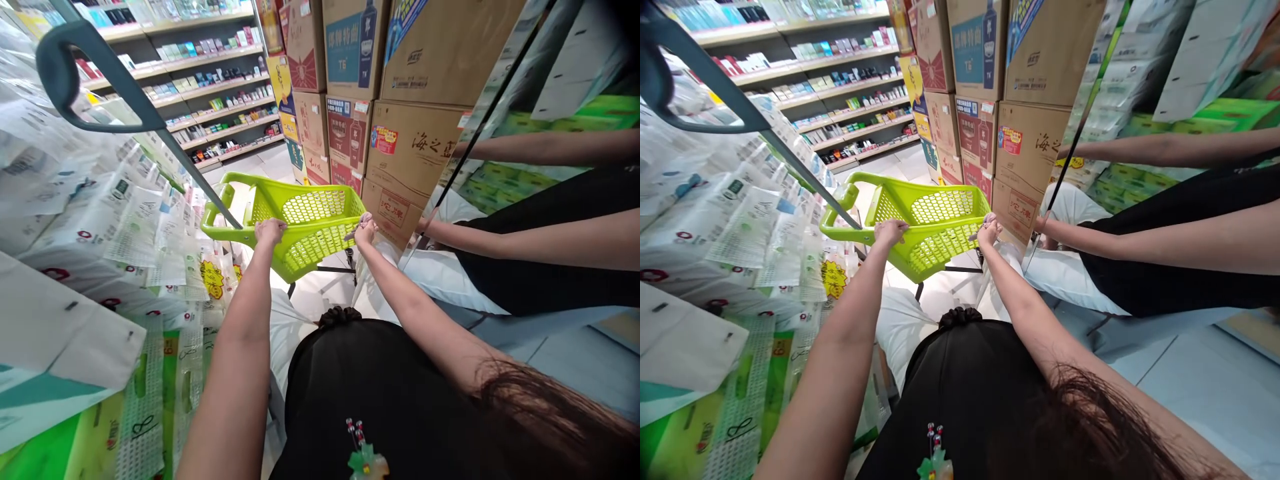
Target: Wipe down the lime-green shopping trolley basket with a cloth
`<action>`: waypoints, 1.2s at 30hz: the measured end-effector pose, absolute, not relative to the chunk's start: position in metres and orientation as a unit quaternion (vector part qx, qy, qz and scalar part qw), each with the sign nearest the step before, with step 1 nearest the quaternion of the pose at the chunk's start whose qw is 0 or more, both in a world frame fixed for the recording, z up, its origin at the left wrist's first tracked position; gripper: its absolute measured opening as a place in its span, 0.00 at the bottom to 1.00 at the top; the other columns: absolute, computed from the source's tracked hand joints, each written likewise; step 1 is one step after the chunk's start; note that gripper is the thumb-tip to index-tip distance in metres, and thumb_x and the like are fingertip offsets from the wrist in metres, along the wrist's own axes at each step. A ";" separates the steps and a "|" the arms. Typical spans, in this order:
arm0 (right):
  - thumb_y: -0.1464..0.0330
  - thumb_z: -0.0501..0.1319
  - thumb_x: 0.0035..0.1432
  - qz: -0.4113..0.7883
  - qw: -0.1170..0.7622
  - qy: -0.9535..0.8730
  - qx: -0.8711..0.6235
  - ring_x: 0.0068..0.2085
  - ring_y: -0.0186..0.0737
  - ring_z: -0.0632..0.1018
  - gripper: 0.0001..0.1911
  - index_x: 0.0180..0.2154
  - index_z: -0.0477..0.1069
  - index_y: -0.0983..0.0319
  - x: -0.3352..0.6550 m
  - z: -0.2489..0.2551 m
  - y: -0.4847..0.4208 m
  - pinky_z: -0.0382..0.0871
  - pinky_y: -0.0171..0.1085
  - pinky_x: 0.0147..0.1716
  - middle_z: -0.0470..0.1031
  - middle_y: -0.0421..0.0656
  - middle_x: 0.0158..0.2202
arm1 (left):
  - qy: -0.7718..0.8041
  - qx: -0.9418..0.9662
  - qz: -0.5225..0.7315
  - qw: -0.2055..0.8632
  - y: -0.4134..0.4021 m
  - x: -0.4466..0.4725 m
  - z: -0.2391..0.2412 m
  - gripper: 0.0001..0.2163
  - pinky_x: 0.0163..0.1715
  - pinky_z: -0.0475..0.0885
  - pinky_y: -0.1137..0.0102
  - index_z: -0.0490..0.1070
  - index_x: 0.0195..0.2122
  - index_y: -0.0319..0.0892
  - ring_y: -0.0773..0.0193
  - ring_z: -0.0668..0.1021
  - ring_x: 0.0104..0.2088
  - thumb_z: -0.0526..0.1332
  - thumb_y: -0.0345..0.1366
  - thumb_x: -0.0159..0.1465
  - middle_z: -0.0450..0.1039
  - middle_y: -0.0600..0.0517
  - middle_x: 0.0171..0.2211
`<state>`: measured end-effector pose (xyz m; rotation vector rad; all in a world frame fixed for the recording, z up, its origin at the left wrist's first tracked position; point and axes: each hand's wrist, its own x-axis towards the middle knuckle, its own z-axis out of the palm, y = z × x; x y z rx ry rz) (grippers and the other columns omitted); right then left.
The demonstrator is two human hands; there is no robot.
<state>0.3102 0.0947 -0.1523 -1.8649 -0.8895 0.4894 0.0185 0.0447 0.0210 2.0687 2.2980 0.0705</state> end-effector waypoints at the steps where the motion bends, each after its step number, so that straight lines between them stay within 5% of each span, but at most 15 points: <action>1: 0.74 0.53 0.56 0.199 0.491 -0.369 -0.764 0.58 0.51 0.67 0.23 0.53 0.67 0.66 0.310 -0.151 0.093 0.62 0.46 0.58 0.72 0.56 0.50 | 0.743 0.668 0.025 0.027 0.044 0.018 0.021 0.15 0.58 0.62 0.62 0.82 0.51 0.53 0.56 0.79 0.50 0.58 0.43 0.70 0.83 0.50 0.49; 9: 0.74 0.56 0.56 0.192 0.462 -0.430 -0.752 0.46 0.45 0.73 0.21 0.53 0.70 0.63 0.276 -0.147 0.068 0.66 0.40 0.51 0.64 0.54 0.53 | 0.750 0.659 0.026 0.037 0.042 0.018 0.025 0.15 0.57 0.63 0.63 0.82 0.51 0.51 0.55 0.79 0.51 0.58 0.43 0.69 0.85 0.49 0.42; 16: 0.77 0.55 0.57 0.188 0.421 -0.441 -0.770 0.44 0.42 0.72 0.24 0.55 0.70 0.62 0.292 -0.136 0.067 0.65 0.36 0.49 0.65 0.51 0.52 | 0.741 0.672 0.019 0.007 0.046 0.017 0.022 0.16 0.58 0.63 0.61 0.81 0.51 0.54 0.53 0.80 0.52 0.57 0.42 0.68 0.82 0.49 0.50; 32: 0.64 0.60 0.62 0.251 0.427 -0.444 -0.747 0.52 0.52 0.74 0.23 0.57 0.68 0.65 0.270 -0.102 0.083 0.67 0.45 0.57 0.62 0.58 0.61 | 0.738 0.675 -0.028 -0.003 0.052 0.024 0.036 0.18 0.58 0.67 0.56 0.79 0.55 0.52 0.48 0.79 0.54 0.57 0.41 0.67 0.81 0.46 0.52; 36: 0.61 0.53 0.68 0.276 0.451 -0.417 -0.740 0.57 0.54 0.73 0.25 0.62 0.64 0.64 0.263 -0.105 0.082 0.66 0.46 0.59 0.67 0.57 0.59 | 0.737 0.675 -0.026 -0.003 0.055 0.023 0.036 0.18 0.58 0.66 0.55 0.79 0.55 0.52 0.48 0.79 0.53 0.59 0.40 0.66 0.80 0.46 0.53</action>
